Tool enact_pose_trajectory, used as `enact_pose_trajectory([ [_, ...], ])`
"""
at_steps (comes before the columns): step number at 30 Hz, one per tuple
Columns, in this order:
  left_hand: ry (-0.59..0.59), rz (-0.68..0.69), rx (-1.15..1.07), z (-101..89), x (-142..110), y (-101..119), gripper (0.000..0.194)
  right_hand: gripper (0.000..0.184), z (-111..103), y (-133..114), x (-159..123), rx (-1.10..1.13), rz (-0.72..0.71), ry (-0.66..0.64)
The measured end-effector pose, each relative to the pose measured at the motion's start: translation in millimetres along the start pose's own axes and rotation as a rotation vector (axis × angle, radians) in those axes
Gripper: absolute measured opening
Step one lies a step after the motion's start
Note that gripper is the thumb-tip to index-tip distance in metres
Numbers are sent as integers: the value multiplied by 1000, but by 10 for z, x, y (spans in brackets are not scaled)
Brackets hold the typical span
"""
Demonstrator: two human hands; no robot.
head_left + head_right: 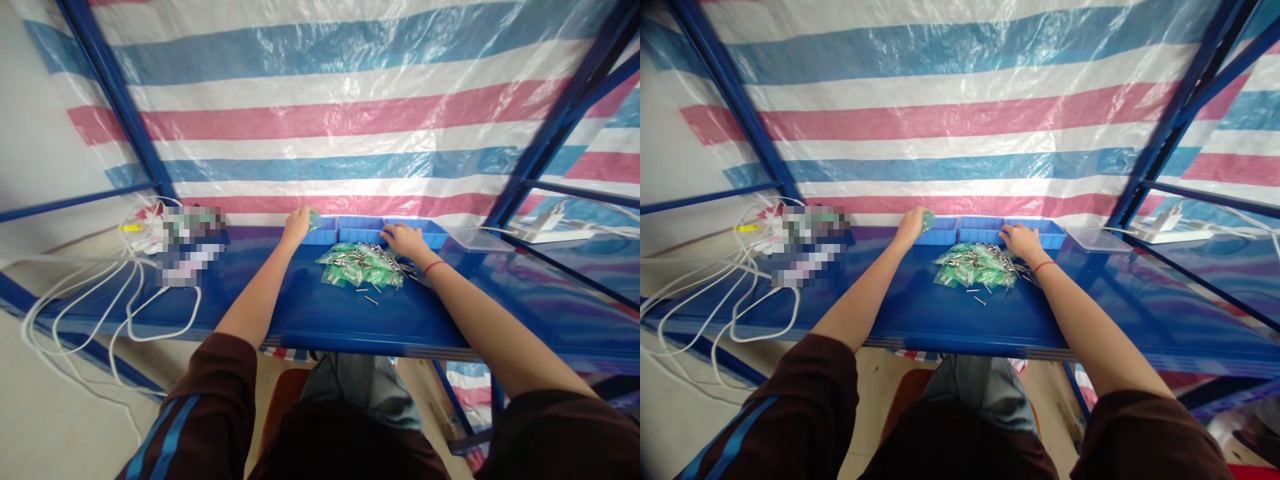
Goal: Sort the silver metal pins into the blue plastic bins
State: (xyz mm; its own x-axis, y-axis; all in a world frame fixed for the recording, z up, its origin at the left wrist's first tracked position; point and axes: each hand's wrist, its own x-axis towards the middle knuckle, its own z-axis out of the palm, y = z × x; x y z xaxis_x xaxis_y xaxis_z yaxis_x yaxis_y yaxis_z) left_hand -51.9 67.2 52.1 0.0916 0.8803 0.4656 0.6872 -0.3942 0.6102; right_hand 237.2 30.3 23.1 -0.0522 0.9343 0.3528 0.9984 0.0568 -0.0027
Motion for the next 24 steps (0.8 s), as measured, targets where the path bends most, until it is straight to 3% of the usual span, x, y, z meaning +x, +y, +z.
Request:
enact_pose_trajectory([
  [4,-294,13,297,103,-78,-2,38,43,17,35,3,4,-28,-3],
  [6,-346,19,390,153,-114,-2,42,43,17,48,-4,13,-44,-6],
  [15,-368,78,431,87,-150,-65,40,43,12,133,-77,77,-94,-16],
  [22,-350,51,387,99,-190,-46,45,64,20,225,-72,89,-84,18],
  [24,-306,54,341,57,-183,-27,47,67,-56,188,-95,131,-86,95],
])
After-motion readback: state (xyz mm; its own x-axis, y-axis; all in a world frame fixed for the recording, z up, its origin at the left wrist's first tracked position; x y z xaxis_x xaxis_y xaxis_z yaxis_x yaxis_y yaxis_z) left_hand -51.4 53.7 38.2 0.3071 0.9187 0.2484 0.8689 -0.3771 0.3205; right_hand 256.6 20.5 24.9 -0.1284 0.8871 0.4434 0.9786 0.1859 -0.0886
